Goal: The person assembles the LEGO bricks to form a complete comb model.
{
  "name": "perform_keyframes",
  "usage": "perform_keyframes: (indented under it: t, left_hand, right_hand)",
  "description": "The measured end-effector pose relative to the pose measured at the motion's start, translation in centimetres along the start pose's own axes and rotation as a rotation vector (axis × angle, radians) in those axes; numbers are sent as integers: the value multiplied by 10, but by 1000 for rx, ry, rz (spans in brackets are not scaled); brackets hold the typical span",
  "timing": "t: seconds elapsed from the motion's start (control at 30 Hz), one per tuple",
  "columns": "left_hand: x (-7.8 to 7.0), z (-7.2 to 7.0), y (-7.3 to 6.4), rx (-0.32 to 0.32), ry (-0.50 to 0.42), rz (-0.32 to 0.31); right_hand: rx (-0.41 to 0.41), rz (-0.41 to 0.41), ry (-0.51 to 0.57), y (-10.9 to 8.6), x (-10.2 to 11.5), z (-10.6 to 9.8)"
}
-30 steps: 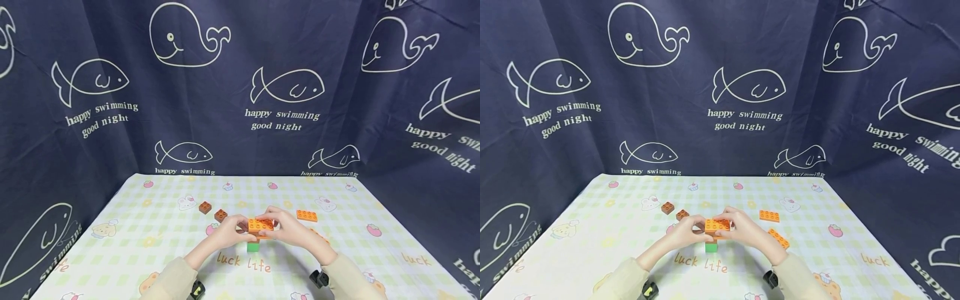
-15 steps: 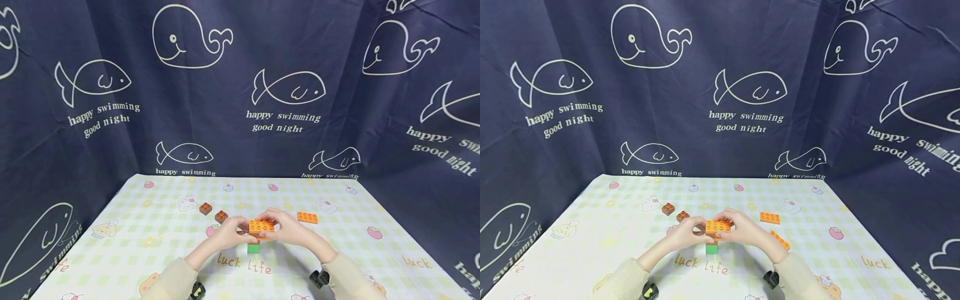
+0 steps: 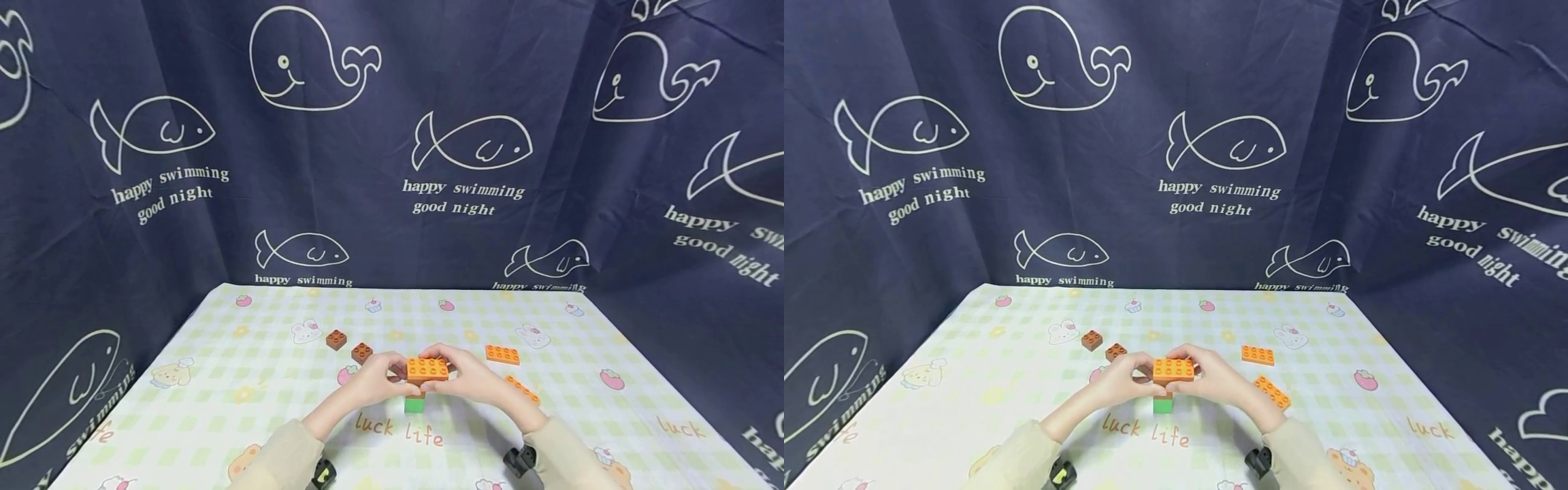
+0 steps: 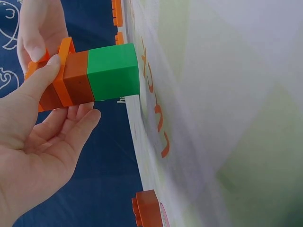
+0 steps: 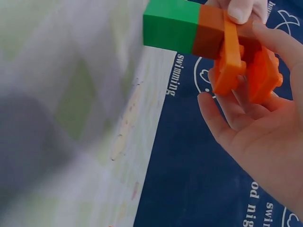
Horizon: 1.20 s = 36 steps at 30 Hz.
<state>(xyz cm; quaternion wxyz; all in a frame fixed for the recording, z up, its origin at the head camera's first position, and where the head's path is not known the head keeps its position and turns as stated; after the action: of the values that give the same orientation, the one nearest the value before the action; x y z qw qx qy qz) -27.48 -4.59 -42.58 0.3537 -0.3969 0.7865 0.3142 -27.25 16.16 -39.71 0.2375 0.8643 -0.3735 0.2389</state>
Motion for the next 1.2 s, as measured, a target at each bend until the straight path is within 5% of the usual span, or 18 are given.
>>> perform_keyframes:
  t: [0.63,1.2]
  left_hand:
    - [-1,0,0,-3,-7,-29]
    - [-3,-2,0,11,8,-33]
  right_hand:
    - [11,92,184,-2,-12,15]
    - [-9,136,240,-2,-15,19]
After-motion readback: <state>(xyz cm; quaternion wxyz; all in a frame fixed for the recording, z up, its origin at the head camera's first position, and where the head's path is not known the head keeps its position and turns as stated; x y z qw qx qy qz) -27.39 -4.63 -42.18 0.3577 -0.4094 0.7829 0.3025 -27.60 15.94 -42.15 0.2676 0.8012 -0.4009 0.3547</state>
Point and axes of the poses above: each hand's wrist, its own y-axis towards the middle knuckle, its own z-axis out of the palm, x = y × z, the point moved 1 cm from there along y, towards the middle knuckle, and after that the axes turned 6 degrees about -y, right-handed, at the moved point
